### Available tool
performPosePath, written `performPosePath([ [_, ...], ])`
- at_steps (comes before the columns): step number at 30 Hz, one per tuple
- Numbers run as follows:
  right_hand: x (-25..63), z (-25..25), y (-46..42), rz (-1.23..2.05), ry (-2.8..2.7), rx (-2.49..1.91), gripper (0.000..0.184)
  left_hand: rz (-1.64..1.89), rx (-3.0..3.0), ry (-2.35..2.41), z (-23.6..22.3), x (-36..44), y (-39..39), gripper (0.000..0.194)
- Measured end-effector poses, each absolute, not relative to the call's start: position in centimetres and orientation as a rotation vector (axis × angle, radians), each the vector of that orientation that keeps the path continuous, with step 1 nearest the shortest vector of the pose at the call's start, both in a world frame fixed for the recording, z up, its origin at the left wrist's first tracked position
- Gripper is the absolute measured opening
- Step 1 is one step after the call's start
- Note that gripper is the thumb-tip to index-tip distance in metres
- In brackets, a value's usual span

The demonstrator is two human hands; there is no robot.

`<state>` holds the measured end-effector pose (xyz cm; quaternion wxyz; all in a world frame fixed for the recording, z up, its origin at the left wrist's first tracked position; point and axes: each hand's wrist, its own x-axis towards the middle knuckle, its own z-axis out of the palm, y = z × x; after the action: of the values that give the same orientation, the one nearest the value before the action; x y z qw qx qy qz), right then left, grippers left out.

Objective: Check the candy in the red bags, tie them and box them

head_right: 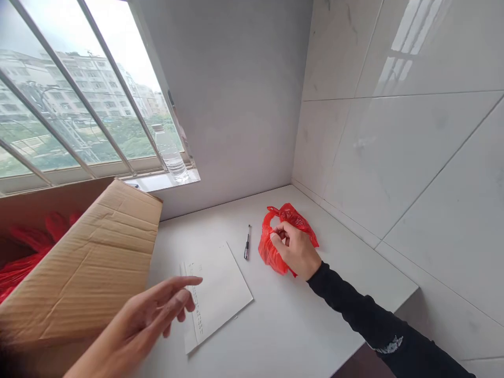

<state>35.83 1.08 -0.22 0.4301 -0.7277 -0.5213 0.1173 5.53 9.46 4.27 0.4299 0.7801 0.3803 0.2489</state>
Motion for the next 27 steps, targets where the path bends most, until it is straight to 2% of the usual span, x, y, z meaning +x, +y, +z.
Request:
performPosePath([
  [1, 33.9, -0.3, 0.2, 0.402, -1.348, -1.752, 0.025, 0.470, 1.823, 0.911, 2.3, 6.5, 8.2, 0.051],
  [3, 30.7, -0.5, -1.5, 0.702, -1.457, -1.597, 0.027, 0.418, 1.644, 0.906, -1.0, 8.0, 6.6, 0.058],
  [5, 29.1, -0.8, -2.5, 0.905, -1.477, -1.489, 0.028, 0.429, 1.585, 0.912, -3.4, 8.6, 6.0, 0.058],
  [10, 29.8, -2.7, -2.1, 0.679, -1.626, -1.573, 0.015, 0.463, 1.604, 0.902, -5.6, 7.5, 5.1, 0.039],
  [13, 29.3, -4.7, -1.5, 0.671, -1.784, -1.527, 0.027, 0.510, 1.658, 0.885, -5.7, 7.4, 4.5, 0.031],
  [16, 28.5, -5.9, -1.4, 0.630, -1.799, -1.543, 0.025, 0.570, 1.708, 0.893, -5.7, 7.8, 4.0, 0.016],
  [21, 30.6, -5.4, -2.6, 0.584, -1.737, -1.643, 0.011, 0.674, 1.701, 0.997, -6.0, 5.8, 3.7, 0.018],
  [25, 32.5, -4.6, -3.8, 0.581, -1.680, -1.769, 0.008, 0.697, 1.647, 1.109, -6.0, 2.9, 3.4, 0.022],
  [27, 31.7, -4.3, -4.0, 0.597, -1.733, -1.753, 0.016, 0.715, 1.688, 1.114, -5.7, 2.6, 3.0, 0.017],
])
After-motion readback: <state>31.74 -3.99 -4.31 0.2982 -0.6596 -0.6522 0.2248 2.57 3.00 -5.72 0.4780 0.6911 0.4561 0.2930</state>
